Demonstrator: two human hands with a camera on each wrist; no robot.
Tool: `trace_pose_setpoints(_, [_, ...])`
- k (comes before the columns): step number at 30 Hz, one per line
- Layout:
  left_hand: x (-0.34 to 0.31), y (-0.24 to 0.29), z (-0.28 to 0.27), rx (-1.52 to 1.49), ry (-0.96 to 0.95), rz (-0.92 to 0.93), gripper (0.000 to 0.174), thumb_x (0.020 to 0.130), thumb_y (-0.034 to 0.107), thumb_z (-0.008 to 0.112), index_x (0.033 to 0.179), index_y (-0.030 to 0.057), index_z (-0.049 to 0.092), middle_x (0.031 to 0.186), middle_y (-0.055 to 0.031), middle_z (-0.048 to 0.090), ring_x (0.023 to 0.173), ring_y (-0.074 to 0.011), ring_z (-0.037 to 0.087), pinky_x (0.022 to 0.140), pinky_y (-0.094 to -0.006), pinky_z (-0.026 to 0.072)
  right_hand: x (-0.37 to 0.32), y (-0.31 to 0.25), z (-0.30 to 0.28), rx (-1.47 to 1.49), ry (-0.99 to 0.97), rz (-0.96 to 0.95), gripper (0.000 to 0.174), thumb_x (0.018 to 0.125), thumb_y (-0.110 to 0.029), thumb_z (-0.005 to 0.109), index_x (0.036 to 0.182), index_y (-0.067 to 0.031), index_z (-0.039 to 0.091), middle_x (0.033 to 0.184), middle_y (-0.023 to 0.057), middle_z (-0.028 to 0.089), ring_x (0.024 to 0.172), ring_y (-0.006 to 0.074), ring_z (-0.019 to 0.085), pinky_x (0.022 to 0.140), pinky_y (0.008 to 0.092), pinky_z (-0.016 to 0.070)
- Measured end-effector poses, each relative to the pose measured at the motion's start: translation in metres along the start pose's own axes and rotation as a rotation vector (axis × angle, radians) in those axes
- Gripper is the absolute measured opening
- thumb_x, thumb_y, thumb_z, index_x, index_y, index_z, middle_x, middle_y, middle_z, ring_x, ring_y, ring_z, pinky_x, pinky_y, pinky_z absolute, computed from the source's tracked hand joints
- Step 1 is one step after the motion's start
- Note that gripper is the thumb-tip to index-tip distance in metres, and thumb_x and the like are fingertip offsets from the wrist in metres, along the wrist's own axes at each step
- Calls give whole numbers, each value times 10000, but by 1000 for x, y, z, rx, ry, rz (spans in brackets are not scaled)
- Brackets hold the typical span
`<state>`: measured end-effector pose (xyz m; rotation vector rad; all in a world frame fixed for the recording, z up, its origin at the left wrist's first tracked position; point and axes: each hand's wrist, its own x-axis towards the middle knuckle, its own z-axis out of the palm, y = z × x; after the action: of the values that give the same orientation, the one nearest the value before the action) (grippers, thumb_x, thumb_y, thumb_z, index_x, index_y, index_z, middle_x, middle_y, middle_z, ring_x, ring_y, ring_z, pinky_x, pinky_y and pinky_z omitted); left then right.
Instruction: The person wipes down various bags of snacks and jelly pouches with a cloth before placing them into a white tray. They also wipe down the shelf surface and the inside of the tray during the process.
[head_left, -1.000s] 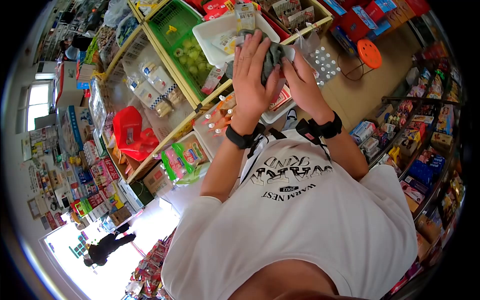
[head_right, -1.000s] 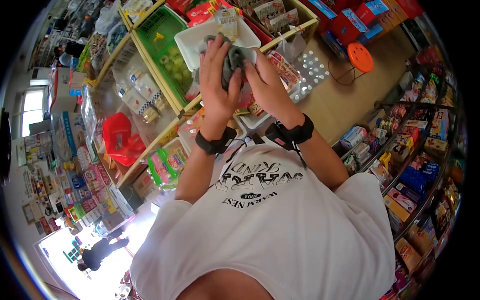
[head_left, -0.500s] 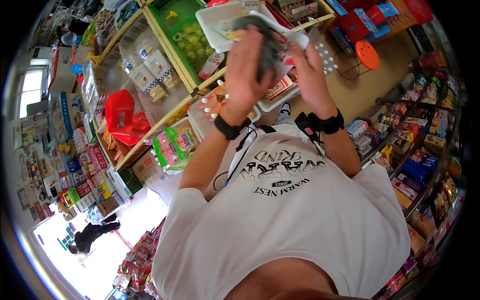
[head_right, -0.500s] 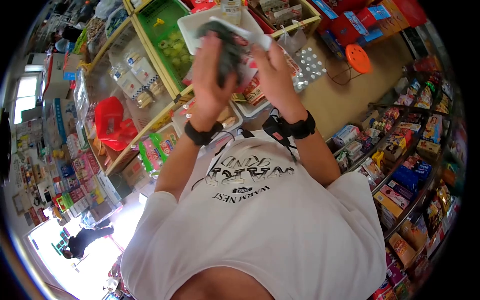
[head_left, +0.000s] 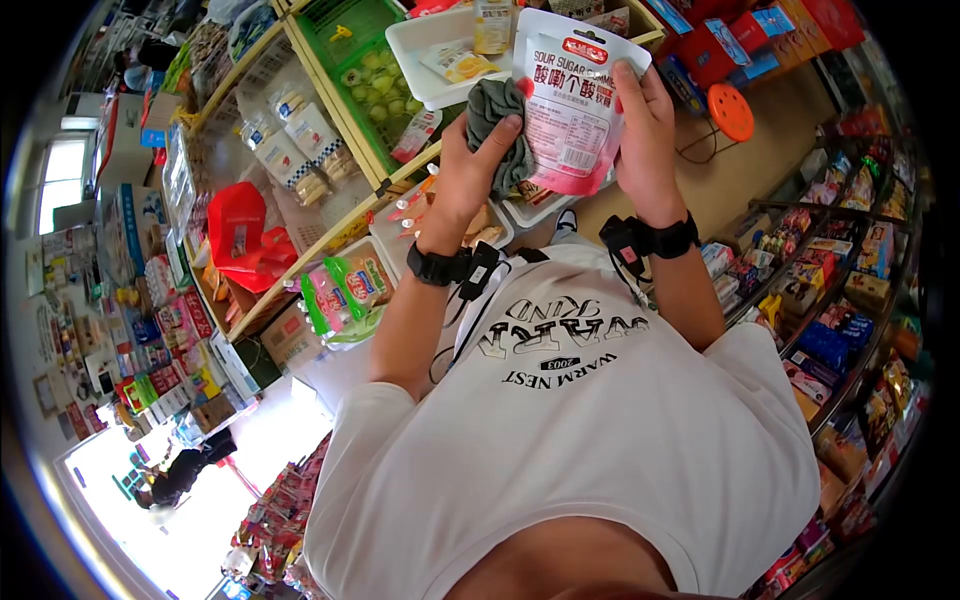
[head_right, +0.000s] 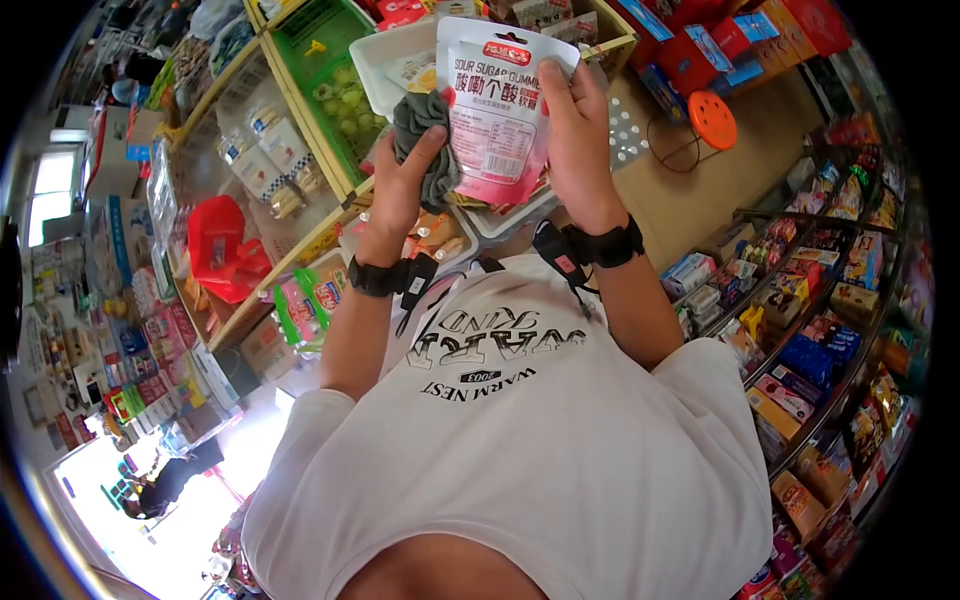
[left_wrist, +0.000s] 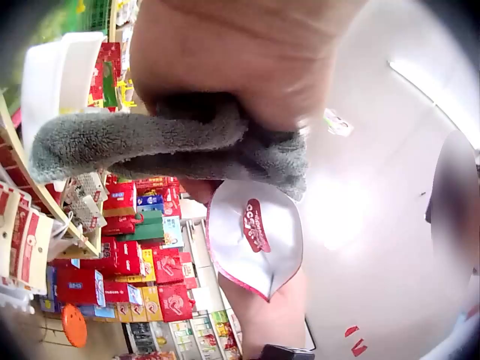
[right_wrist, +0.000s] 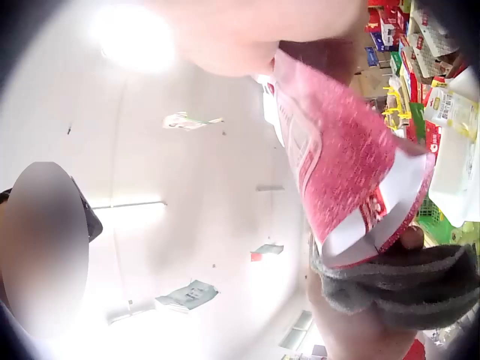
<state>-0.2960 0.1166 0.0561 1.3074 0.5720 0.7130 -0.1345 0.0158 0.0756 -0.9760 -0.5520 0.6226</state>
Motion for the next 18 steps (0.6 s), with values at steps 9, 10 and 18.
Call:
trace_pose_setpoints(9, [5, 50, 3, 209, 99, 68, 323, 898, 265, 709, 999, -38, 664, 835, -46, 672, 718, -112, 599, 673, -267, 501, -17, 0, 0, 239, -173, 338, 468, 975, -270, 629, 1334, 1, 499, 1218, 84, 632, 1118, 151, 597, 974, 331, 474])
trace_pose_setpoints(10, [5, 57, 2, 413, 42, 60, 321, 907, 276, 697, 1005, -28, 662, 819, -48, 669, 701, -114, 593, 660, -273, 497, -17, 1, 1, 207, -172, 320, 447, 988, -290, 606, 1318, -2, 518, 1222, 73, 629, 1120, 147, 594, 976, 328, 473])
trace_pose_setpoints(18, [13, 54, 29, 1027, -11, 861, 519, 826, 223, 650, 1307, 39, 587, 1392, -156, 524, 1251, -341, 499, 1086, -487, 297, -19, -1, 24, -83, -38, 14, 436, 1036, -406, 490, 1228, -29, 594, 1126, 52, 647, 980, 93, 598, 865, 276, 480])
